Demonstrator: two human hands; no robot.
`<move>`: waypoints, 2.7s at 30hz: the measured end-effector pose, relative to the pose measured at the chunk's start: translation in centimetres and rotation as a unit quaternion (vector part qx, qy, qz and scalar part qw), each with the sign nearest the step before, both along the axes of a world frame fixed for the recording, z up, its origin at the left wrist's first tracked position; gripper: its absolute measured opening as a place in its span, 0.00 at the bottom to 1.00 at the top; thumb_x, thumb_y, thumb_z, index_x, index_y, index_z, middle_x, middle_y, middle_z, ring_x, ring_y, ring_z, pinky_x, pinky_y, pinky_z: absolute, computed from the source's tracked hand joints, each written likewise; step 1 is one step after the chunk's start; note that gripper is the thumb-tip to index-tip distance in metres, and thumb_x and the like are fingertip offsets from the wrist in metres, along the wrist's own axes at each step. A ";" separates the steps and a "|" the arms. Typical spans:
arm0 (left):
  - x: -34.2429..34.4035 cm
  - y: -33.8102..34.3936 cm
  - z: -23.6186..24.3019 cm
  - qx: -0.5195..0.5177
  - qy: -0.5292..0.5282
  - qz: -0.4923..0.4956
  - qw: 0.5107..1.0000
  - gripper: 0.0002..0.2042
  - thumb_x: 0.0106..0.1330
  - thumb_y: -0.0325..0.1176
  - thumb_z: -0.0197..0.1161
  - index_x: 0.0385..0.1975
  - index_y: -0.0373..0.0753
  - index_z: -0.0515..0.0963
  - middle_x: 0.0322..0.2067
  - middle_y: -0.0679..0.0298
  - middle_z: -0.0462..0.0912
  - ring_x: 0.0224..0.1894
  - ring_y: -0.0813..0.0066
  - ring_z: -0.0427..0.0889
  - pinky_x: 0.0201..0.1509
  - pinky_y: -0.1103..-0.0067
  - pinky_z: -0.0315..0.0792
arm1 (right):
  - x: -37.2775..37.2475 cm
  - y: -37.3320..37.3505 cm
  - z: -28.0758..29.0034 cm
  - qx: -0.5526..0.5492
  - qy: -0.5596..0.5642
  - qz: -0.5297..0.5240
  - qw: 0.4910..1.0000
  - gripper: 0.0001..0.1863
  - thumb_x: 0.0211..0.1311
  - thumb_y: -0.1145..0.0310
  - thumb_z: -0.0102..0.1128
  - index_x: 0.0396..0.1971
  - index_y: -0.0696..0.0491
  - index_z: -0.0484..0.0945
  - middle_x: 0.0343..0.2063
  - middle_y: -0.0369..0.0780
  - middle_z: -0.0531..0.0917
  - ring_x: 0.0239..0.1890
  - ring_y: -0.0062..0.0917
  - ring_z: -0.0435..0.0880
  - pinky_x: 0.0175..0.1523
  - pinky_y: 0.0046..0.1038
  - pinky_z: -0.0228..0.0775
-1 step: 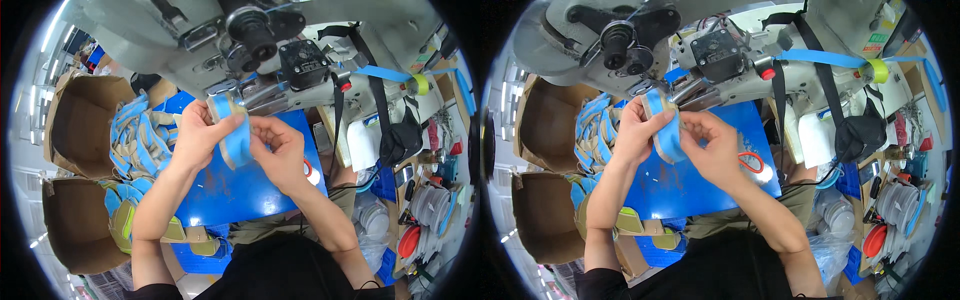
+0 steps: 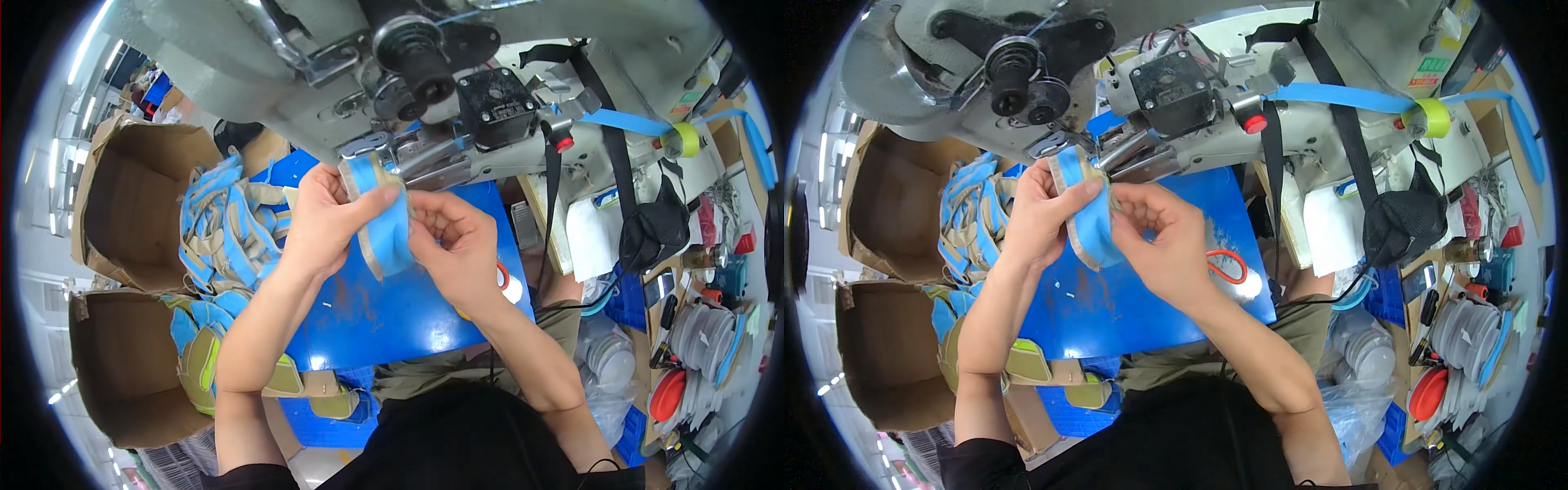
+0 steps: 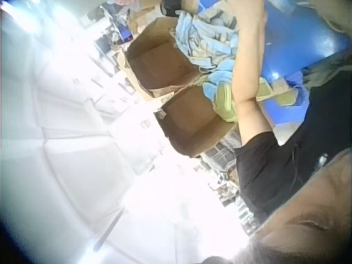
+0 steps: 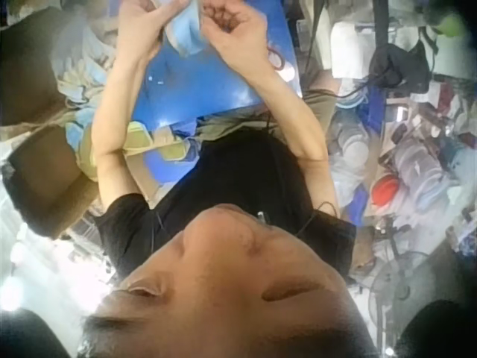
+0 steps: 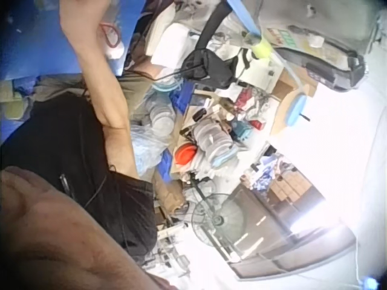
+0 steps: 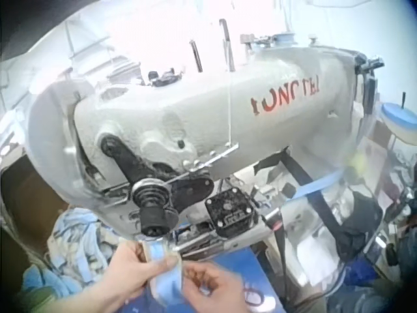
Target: The person operates a sewing machine to stitch the edges of small fabric pouches. They repeatedly pick up pouches, align them under the presser foot, sew the seams, and then trim the excess thread with scissors. The person also inspects the finished pouches by turning them inside out and checking the seams.
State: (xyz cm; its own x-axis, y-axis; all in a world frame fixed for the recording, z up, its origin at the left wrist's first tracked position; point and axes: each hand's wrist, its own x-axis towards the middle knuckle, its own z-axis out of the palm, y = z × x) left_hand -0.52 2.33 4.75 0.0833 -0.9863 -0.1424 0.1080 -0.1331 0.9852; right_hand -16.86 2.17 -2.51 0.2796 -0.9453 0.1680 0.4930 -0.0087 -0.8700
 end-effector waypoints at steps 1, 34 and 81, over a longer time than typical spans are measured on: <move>0.0 0.0 0.0 -0.007 -0.004 0.001 1.000 0.17 0.61 0.23 0.73 0.48 0.34 0.76 0.40 0.61 0.87 0.39 0.78 0.87 0.45 0.78 0.82 | -0.2 0.1 0.3 0.022 -0.007 0.014 1.000 0.14 0.65 0.80 0.65 0.50 0.60 0.82 0.32 0.31 0.84 0.33 0.09 0.80 0.38 0.16 0.72; -2.3 2.2 0.1 0.081 0.132 0.049 0.987 0.10 0.66 0.27 0.70 0.44 0.36 0.79 0.37 0.64 0.86 0.35 0.78 0.87 0.39 0.79 0.83 | -2.3 1.0 0.1 -0.003 0.062 0.035 0.997 0.12 0.61 0.79 0.68 0.45 0.61 0.84 0.30 0.32 0.84 0.33 0.11 0.78 0.39 0.18 0.70; -3.0 3.9 1.6 0.095 0.137 0.064 0.984 0.11 0.74 0.36 0.63 0.50 0.37 0.80 0.44 0.64 0.88 0.45 0.77 0.86 0.53 0.76 0.80 | -1.8 -1.7 -0.4 -0.185 0.140 -0.107 0.967 0.11 0.51 0.75 0.68 0.36 0.55 0.82 0.31 0.40 0.85 0.33 0.31 0.86 0.39 0.30 0.76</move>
